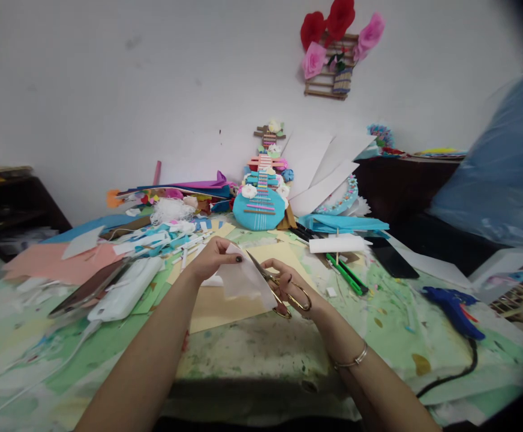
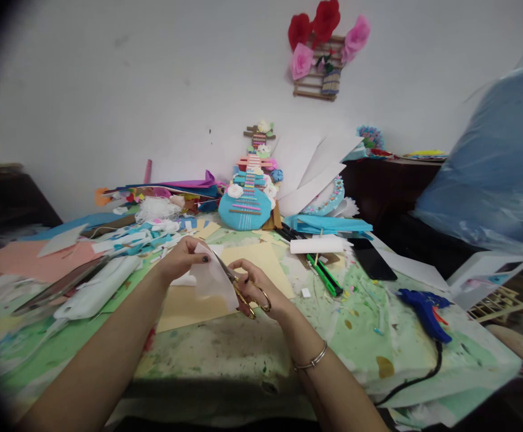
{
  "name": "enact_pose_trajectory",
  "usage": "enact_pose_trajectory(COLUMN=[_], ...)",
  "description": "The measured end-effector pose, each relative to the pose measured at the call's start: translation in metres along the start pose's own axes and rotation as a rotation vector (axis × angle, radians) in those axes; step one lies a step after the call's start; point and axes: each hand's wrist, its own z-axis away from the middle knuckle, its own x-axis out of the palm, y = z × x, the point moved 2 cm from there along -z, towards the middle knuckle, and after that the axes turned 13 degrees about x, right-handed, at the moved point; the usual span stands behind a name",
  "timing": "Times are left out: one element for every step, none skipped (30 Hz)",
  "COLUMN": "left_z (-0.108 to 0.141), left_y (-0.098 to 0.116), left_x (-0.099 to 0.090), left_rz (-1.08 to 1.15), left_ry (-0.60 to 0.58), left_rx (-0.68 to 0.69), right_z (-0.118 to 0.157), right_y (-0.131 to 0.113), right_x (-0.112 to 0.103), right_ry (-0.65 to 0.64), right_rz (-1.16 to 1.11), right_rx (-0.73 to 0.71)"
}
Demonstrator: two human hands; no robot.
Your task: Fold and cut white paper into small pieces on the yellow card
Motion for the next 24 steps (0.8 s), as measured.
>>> enact_pose_trajectory(left_z=[0.0,0.001,0.001,0.0,0.0,0.0,-0.001,-0.001,-0.001,-0.002,-0.002,-0.003,-0.003,-0.003,-0.003,-0.003,-0.003,-0.002,-0.002,-0.002,-0.002,-0.002,-0.001,-0.001], left_y=[0.001,0.001,0.001,0.001,0.001,0.001,0.0,0.0,-0.001,-0.001,-0.001,-0.001,-0.001,0.0,0.0,0.001,0.002,0.002,0.003,0.004,0.004,0.004,0.005,0.005], left_x=[0.0,0.001,0.001,0.002,0.003,0.003,0.004,0.004,0.005,0.006,0.007,0.008,0.009,0.011,0.012,0.013,0.014,0.015,0.015,0.015,0.015,0.015,0.014,0.014], left_rz=[0.0,0.0,0.0,-0.002,-0.005,-0.01,-0.014,-0.019,-0.024,-0.029,-0.034,-0.039,-0.044,-0.046,-0.045,-0.04,-0.034,-0.03,-0.027,-0.026,-0.026,-0.024,-0.02,-0.013], left_ry=[0.004,0.002,-0.004,-0.016,-0.032,-0.052,-0.072,-0.088,-0.102,-0.113,-0.122,-0.134,-0.146,-0.157,-0.163,-0.166,-0.166,-0.163,-0.162,-0.161,-0.162,-0.16,-0.155,-0.151], left_rx=[-0.002,-0.004,-0.003,-0.002,0.0,0.001,0.001,0.002,0.004,0.009,0.015,0.022,0.028,0.03,0.029,0.025,0.02,0.016,0.013,0.014,0.012,0.008,0.002,-0.006], right_z=[0.001,0.001,0.001,0.001,0.001,0.001,0.001,0.001,0.0,0.0,0.0,-0.001,-0.001,-0.002,-0.002,-0.003,-0.003,-0.004,-0.004,-0.004,-0.004,-0.004,-0.003,-0.003], right_y=[0.0,0.0,0.0,0.0,0.0,-0.001,-0.001,-0.002,-0.003,-0.003,-0.003,-0.003,-0.002,-0.001,0.0,0.002,0.003,0.003,0.004,0.004,0.004,0.004,0.003,0.002], right_x=[0.0,0.0,0.0,-0.001,-0.001,-0.001,-0.001,-0.001,-0.001,-0.001,-0.001,-0.001,0.0,0.0,0.001,0.001,0.001,0.0,0.0,0.0,0.0,0.0,0.0,0.001], right_ry=[-0.008,-0.013,-0.019,-0.022,-0.022,-0.019,-0.012,-0.002,0.01,0.021,0.028,0.027,0.019,0.007,-0.006,-0.017,-0.02,-0.015,-0.004,0.007,0.012,0.016,0.013,0.009], right_rz=[-0.005,-0.008,-0.01,-0.01,-0.011,-0.01,-0.008,-0.003,0.0,0.003,0.003,0.003,0.003,0.002,0.002,0.003,0.004,0.003,0.0,-0.005,-0.011,-0.018,-0.025,-0.032], right_rx=[0.003,0.008,0.013,0.017,0.018,0.015,0.01,0.005,-0.001,-0.008,-0.014,-0.02,-0.025,-0.029,-0.033,-0.038,-0.043,-0.047,-0.05,-0.048,-0.044,-0.039,-0.036,-0.037])
